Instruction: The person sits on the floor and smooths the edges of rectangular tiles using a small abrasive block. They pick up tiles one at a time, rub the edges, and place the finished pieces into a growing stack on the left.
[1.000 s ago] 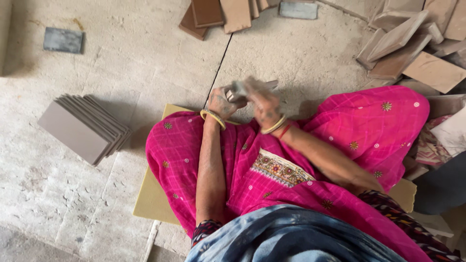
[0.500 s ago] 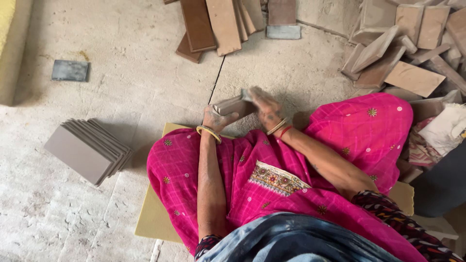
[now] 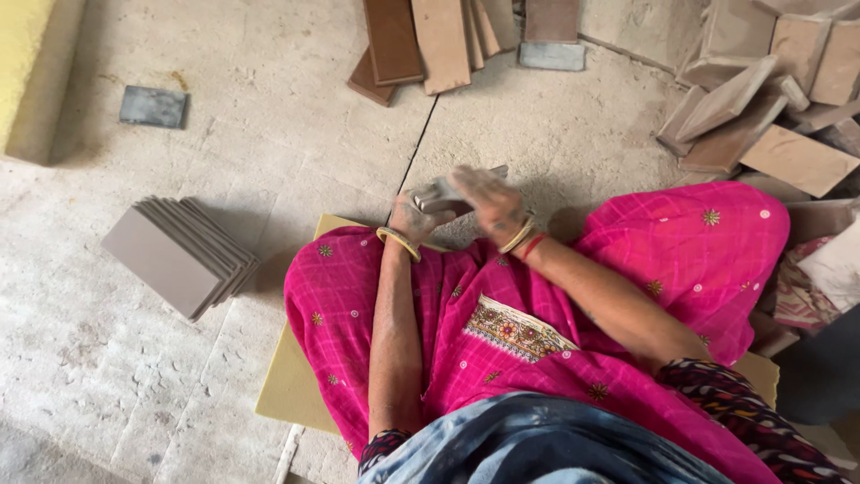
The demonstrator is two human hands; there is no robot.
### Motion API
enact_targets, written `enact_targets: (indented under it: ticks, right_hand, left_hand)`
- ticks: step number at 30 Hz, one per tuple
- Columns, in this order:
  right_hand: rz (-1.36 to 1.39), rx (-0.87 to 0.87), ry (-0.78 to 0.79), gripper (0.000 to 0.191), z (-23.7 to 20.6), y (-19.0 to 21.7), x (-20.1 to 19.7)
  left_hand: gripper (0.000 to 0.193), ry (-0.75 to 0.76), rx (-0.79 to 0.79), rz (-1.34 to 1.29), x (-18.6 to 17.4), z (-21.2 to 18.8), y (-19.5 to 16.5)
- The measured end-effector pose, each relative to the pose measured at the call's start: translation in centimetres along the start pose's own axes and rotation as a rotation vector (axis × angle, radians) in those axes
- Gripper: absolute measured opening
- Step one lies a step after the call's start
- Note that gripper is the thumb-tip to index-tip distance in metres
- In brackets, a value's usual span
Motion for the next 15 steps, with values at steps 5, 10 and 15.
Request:
enact_targets:
  ticks: [5,10,15]
  right_hand:
    - [0.547,0.568,0.000,0.038,-1.2,-8.0,-1.5]
    - [-0.042,0.562,0.093,0.043,-1.8,-9.7,-1.9]
    - [0.214,0.490,-0.134,0.030,-2.2,-9.7,-3.9]
  left_hand:
    - [0.054,-0.027,0.092,-0.175,-0.6,0.0,-1.5]
    - [0.054,-0.092,-0.057,-0.178,-0.8,-0.1,-0.6]
    - [0.047,-0.100,-0.054,-0.289,-0.8,0.3,-0.1]
Point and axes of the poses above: each hand's wrist, its own z-axis towards the middle knuckle, its own x-axis out of the palm, y = z × x, the point moved 5 cm from there along z, towards the middle knuckle, and after that the axes turned 12 degrees about x, right-handed, at the moved point
